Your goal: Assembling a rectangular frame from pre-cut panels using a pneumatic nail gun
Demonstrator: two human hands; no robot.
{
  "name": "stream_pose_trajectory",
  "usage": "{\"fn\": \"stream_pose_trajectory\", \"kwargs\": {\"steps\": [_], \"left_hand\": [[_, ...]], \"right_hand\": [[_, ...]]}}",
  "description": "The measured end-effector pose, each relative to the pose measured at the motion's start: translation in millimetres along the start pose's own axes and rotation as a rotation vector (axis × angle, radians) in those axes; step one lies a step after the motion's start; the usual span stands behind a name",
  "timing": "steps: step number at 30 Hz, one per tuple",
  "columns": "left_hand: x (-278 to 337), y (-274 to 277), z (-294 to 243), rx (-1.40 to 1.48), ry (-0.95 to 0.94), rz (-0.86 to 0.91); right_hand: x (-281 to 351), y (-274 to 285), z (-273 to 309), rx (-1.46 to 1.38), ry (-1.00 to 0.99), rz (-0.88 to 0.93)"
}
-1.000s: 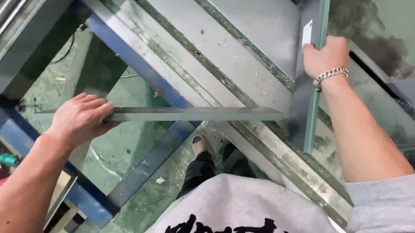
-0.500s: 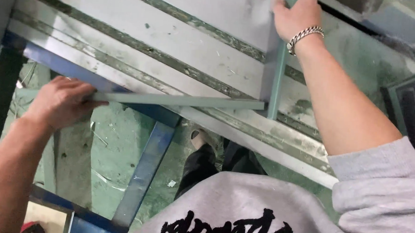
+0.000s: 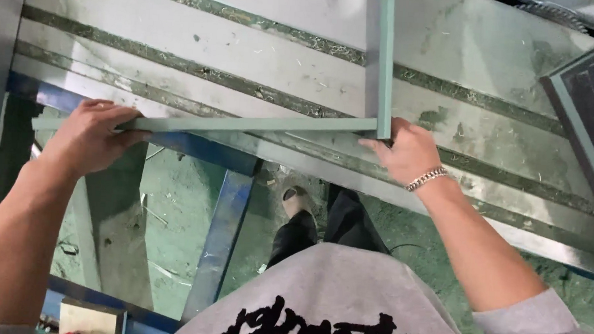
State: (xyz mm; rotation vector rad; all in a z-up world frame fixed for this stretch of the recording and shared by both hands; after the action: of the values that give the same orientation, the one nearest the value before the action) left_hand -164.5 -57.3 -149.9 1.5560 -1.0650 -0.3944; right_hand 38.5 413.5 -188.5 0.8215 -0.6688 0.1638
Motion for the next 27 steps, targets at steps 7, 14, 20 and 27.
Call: {"fn": "stream_pose_trajectory", "kwargs": {"steps": [7,14,20,27], "left_hand": [[11,0,-5,0.016,0.044,-0.064],[21,2,-2,0.016,0.066,0.023],[27,-7,15,-0.001,0.077,-0.033],[20,-2,20,-0.019,0.073,-0.061]], "right_hand": [[-19,-12,-16,0.183,0.109,-0.062],[-13,-23,3,0.235,0.315,-0.106],[-12,-25,1,0.275,0.356,-0.203],[-23,-29,-4,0.424,0.175,-0.057]]}}
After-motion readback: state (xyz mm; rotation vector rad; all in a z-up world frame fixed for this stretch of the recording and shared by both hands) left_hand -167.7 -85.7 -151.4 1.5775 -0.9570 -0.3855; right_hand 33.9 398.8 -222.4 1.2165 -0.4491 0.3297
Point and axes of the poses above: each hand's wrist, its own x-axis away from the middle knuckle, its own y-axis out of the back of the hand, z = x × y, the point moved 7 cm from there along -x, towards the middle knuckle, and after that the axes turned 8 degrees about z, right-handed, at the moved point
